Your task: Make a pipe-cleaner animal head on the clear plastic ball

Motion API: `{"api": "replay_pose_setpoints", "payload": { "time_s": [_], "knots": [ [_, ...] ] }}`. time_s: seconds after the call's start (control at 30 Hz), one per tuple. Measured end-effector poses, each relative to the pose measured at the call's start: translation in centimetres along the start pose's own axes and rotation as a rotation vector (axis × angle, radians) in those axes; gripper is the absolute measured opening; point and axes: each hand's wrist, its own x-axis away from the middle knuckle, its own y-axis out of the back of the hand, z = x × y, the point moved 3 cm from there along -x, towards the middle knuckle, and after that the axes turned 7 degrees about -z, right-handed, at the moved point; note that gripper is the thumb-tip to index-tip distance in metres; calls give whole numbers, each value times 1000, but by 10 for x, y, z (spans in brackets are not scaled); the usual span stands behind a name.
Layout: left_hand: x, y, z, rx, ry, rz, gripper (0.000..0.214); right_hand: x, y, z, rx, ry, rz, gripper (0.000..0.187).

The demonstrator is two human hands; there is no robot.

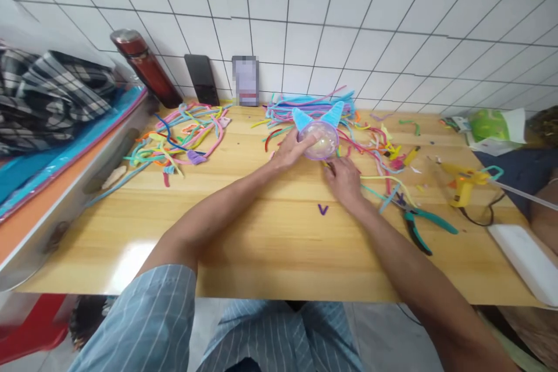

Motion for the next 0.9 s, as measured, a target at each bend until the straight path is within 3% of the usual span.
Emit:
{"api": "replay_pose_setpoints", "payload": {
  "time_s": [0.2, 0.33, 0.47, 0.57, 0.73, 0.9],
  "knots": [
    [14, 18, -7, 92, -18, 68, 75, 6, 13, 2, -102, -69, -69, 20],
    [23, 16, -13, 127, -22, 132, 68, 3, 47, 15, -337, -144, -293, 44],
    [27, 9, -21, 130, -43, 238, 67, -5, 76, 39, -532, -34, -261, 64],
    [32, 6, -29, 62, -51, 260, 65, -5, 87, 52, -517, 32, -232, 55],
    [51, 7, -48, -25, -96, 242, 67, 10, 101, 63, -497, -3, -402, 25],
    [75, 9, -60, -11, -72, 267, 68, 27, 111, 63, -526, -53, -385, 25]
  ]
}}
